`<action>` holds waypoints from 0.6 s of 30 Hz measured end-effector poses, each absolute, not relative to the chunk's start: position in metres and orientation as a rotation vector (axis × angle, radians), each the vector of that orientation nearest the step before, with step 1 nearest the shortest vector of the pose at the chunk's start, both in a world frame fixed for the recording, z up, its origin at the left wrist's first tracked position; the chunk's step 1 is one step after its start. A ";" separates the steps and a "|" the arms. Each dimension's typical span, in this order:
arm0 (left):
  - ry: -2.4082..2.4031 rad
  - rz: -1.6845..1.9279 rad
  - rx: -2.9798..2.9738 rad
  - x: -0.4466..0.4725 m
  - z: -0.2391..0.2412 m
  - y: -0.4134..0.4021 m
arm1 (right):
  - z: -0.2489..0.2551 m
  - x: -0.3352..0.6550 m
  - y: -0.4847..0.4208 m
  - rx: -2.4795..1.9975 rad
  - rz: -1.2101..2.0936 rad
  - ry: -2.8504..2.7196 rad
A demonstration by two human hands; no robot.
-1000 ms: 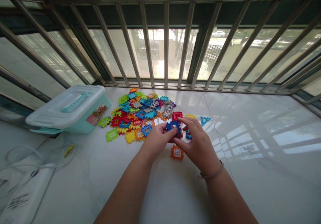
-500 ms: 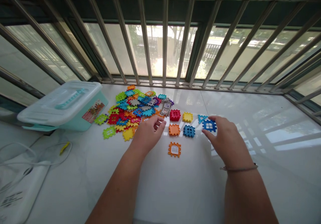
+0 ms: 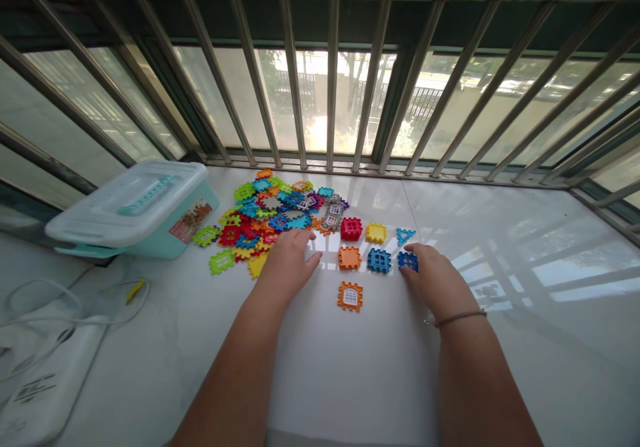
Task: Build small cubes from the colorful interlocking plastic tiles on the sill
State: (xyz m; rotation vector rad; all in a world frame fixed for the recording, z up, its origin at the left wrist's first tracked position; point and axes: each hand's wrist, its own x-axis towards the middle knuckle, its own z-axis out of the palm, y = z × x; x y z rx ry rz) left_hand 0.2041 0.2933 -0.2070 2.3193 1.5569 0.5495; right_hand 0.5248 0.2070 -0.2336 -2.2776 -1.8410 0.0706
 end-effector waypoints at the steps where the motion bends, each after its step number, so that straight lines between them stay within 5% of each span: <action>1: 1.578 0.527 2.330 0.203 -0.209 0.294 | -0.232 0.524 0.208 -2.256 0.042 -1.841; 8: 1.774 0.273 2.338 0.204 -0.209 0.291 | -0.205 0.495 0.211 -2.027 -0.173 -1.642; 18: 2.108 0.126 2.158 0.192 -0.199 0.294 | -0.194 0.411 0.211 -1.458 0.231 -1.755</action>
